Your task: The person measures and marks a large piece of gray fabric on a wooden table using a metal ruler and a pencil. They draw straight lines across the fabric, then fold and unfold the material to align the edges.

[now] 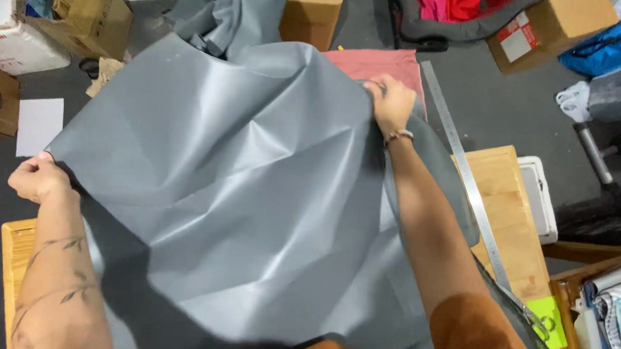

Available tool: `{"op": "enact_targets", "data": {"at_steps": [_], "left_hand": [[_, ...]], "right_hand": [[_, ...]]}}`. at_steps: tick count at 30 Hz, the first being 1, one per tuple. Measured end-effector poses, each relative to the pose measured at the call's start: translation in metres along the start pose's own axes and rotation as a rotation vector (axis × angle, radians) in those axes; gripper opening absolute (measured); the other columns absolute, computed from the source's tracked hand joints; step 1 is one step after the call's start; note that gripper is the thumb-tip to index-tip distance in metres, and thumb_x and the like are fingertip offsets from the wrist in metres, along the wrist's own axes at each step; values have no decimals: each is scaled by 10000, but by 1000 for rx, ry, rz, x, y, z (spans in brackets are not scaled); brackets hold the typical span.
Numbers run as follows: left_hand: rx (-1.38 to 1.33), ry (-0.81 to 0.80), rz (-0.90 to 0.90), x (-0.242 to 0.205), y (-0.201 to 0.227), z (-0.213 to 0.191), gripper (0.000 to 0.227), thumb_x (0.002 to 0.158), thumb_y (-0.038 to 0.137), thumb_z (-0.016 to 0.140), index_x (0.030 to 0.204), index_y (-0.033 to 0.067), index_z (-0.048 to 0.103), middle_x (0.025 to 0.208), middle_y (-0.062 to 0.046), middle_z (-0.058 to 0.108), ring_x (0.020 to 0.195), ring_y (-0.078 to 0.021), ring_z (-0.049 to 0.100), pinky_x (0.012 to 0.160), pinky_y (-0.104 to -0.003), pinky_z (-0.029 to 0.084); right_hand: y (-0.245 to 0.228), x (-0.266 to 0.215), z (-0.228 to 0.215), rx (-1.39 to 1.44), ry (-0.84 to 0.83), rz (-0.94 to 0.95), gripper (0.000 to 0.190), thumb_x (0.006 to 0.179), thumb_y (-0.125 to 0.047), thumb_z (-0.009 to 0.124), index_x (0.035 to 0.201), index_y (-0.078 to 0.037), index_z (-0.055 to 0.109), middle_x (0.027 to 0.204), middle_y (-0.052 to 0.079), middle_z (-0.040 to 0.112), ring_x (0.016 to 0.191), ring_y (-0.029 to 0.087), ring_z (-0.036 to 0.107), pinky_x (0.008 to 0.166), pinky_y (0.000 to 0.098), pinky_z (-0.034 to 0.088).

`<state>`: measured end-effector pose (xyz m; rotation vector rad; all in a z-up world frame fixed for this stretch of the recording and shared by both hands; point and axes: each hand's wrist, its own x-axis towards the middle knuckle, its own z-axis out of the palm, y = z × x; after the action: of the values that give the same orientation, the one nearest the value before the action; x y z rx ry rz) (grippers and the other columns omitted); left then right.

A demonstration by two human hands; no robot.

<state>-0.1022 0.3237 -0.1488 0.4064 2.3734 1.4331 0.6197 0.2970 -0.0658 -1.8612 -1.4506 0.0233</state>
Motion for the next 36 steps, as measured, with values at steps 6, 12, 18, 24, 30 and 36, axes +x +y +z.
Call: {"op": "enact_targets", "data": {"at_steps": [6, 12, 18, 24, 30, 36], "left_hand": [[876, -430, 87, -3, 12, -40, 682, 998, 553, 698, 1338, -31, 606, 1326, -346, 567, 1194, -520, 555, 977, -577, 433], [1240, -752, 167, -54, 40, -64, 905, 796, 824, 552, 1436, 186, 607, 1488, -206, 536, 1415, -449, 397, 1161, -565, 236], [1298, -726, 30, -104, 97, -74, 1164, 747, 848, 605, 1486, -41, 470, 1497, -305, 459, 1370, -483, 433, 1063, -605, 399], [1159, -964, -59, -110, 107, -73, 866, 757, 699, 665, 1288, 17, 722, 1316, -174, 660, 1183, -395, 614, 986, -479, 430], [1292, -896, 61, -111, 99, -62, 929, 722, 862, 541, 1424, 256, 607, 1539, -77, 482, 1456, -389, 368, 1195, -582, 178], [1187, -1015, -138, -159, 150, -78, 1167, 670, 773, 614, 1518, -1, 404, 1479, -186, 503, 1303, -407, 534, 1042, -508, 427]], "right_hand": [[53, -8, 28, -261, -405, 92, 239, 898, -386, 676, 951, -154, 657, 1054, 119, 684, 999, 407, 610, 694, 554, 447], [-19, -48, -10, -286, -1226, 413, 701, 862, -684, 423, 1130, -86, 670, 1150, 56, 660, 1064, 266, 573, 932, 367, 371], [-48, -41, -13, -389, -1137, 538, 926, 731, -733, 537, 1419, -113, 543, 1460, 57, 547, 1337, 322, 506, 1071, 429, 360], [-4, -31, -5, 713, -537, 828, 287, 719, -216, 880, 967, -179, 741, 802, -25, 674, 644, 112, 631, 548, 283, 541], [-15, -43, -32, 603, -451, 596, 196, 829, -126, 757, 787, -166, 570, 645, -87, 396, 560, 47, 374, 475, 222, 328], [2, -60, -12, 167, -760, 646, 384, 734, -277, 843, 1073, -176, 693, 936, -19, 738, 890, 86, 661, 759, 217, 495]]}}
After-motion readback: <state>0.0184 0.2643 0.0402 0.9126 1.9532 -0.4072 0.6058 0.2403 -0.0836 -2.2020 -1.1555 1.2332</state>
